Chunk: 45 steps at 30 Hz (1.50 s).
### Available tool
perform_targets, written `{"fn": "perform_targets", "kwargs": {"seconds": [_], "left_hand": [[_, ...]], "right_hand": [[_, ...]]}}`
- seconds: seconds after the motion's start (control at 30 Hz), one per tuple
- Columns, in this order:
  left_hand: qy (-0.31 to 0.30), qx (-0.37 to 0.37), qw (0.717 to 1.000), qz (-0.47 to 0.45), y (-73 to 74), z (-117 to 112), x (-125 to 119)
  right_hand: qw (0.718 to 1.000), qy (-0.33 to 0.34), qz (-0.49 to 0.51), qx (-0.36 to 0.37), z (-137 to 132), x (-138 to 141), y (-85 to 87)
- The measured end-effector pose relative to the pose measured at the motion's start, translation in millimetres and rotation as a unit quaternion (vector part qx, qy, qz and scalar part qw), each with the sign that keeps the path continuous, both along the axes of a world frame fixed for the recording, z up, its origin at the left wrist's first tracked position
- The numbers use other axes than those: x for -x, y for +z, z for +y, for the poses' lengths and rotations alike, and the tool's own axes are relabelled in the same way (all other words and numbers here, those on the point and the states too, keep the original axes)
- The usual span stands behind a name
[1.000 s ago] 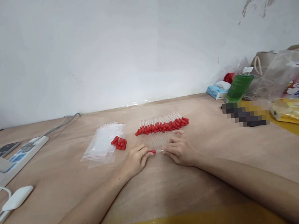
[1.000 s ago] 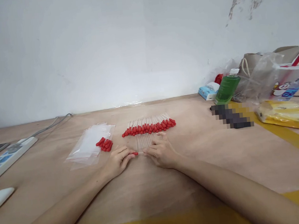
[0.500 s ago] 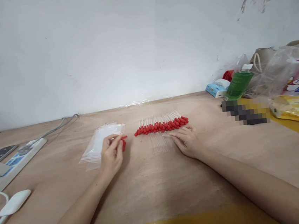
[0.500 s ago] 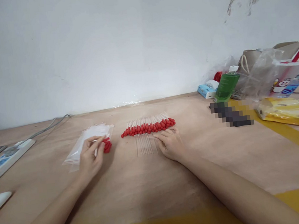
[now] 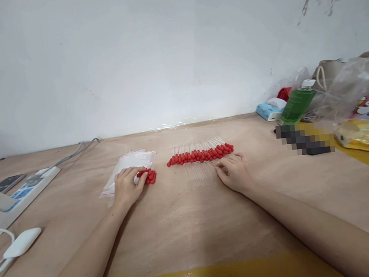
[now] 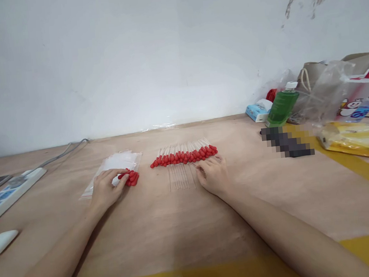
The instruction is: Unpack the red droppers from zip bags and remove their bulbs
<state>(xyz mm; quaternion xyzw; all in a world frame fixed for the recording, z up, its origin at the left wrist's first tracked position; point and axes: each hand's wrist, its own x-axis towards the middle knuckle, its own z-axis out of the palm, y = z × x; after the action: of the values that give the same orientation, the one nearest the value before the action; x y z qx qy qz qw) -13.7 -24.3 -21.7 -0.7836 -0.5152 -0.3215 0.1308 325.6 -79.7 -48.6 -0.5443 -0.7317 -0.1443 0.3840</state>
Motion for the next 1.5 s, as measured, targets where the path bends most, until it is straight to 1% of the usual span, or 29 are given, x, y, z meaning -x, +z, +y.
{"fn": "perform_targets", "kwargs": {"seconds": [0.07, 0.2, 0.27, 0.33, 0.43, 0.53, 0.63, 0.73, 0.87, 1.0, 1.03, 1.1, 1.17, 1.23, 1.27, 1.33, 1.4, 1.5], "left_hand": [[0.007, -0.014, 1.000, -0.007, -0.1, -1, 0], [0.011, -0.095, 0.994, -0.054, 2.1, -4, 1], [0.004, -0.120, 0.991, -0.065, 4.9, -8, -3], [-0.007, -0.120, 0.991, -0.057, 9.0, -13, -12], [-0.041, -0.071, 0.997, 0.006, 16.3, -17, -35], [-0.081, 0.009, 0.994, 0.072, 21.8, -10, -62], [-0.112, 0.066, 0.988, 0.080, 22.9, 6, -85], [-0.137, 0.102, 0.983, 0.070, 20.5, 22, -98], [-0.135, 0.100, 0.985, 0.050, 17.1, 31, -103], [-0.102, 0.075, 0.992, 0.012, 15.9, 29, -102], [-0.090, 0.065, 0.994, -0.006, 15.5, 27, -101], [-0.072, 0.040, 0.994, -0.073, 13.8, 20, -97], [-0.075, 0.008, 0.985, -0.157, 10.5, 9, -91], [-0.112, -0.011, 0.971, -0.211, 6.0, -3, -84], [-0.141, -0.010, 0.967, -0.214, 3.4, -10, -81], [-0.208, 0.009, 0.958, -0.196, -1.6, -22, -76], [-0.268, 0.040, 0.948, -0.166, -5.8, -33, -74], [-0.326, 0.075, 0.932, -0.137, -9.9, -42, -76]], "right_hand": [[1.000, 0.017, -0.008, 0.000, 0, 1, -0.2], [0.997, 0.069, -0.028, 0.024, -1, 2, 1.3], [0.994, 0.093, -0.042, 0.032, -2, 2, 3.3], [0.992, 0.109, -0.057, 0.038, -4, 3, 5.9], [0.988, 0.125, -0.075, 0.049, -6, 3, 9.4], [0.986, 0.134, -0.083, 0.056, -7, 3, 11.1], [0.986, 0.134, -0.080, 0.065, -8, 2, 11.4], [0.986, 0.127, -0.075, 0.072, -8, 2, 11.2], [0.987, 0.125, -0.072, 0.071, -7, 2, 11.1], [0.987, 0.120, -0.075, 0.070, -6, 2, 11.4], [0.988, 0.118, -0.075, 0.071, -6, 2, 11.0], [0.988, 0.113, -0.075, 0.074, -5, 2, 9.4], [0.989, 0.106, -0.073, 0.068, -4, 1, 6.5], [0.993, 0.093, -0.059, 0.048, -1, 1, 3.3], [0.995, 0.084, -0.047, 0.033, 0, 1, 2.0], [0.998, 0.065, -0.021, 0.000, 1, 0, 0.8], [0.998, 0.060, -0.008, -0.029, -1, 1, 1.8], [0.993, 0.099, -0.031, -0.050, -5, 2, 5.5]]}}
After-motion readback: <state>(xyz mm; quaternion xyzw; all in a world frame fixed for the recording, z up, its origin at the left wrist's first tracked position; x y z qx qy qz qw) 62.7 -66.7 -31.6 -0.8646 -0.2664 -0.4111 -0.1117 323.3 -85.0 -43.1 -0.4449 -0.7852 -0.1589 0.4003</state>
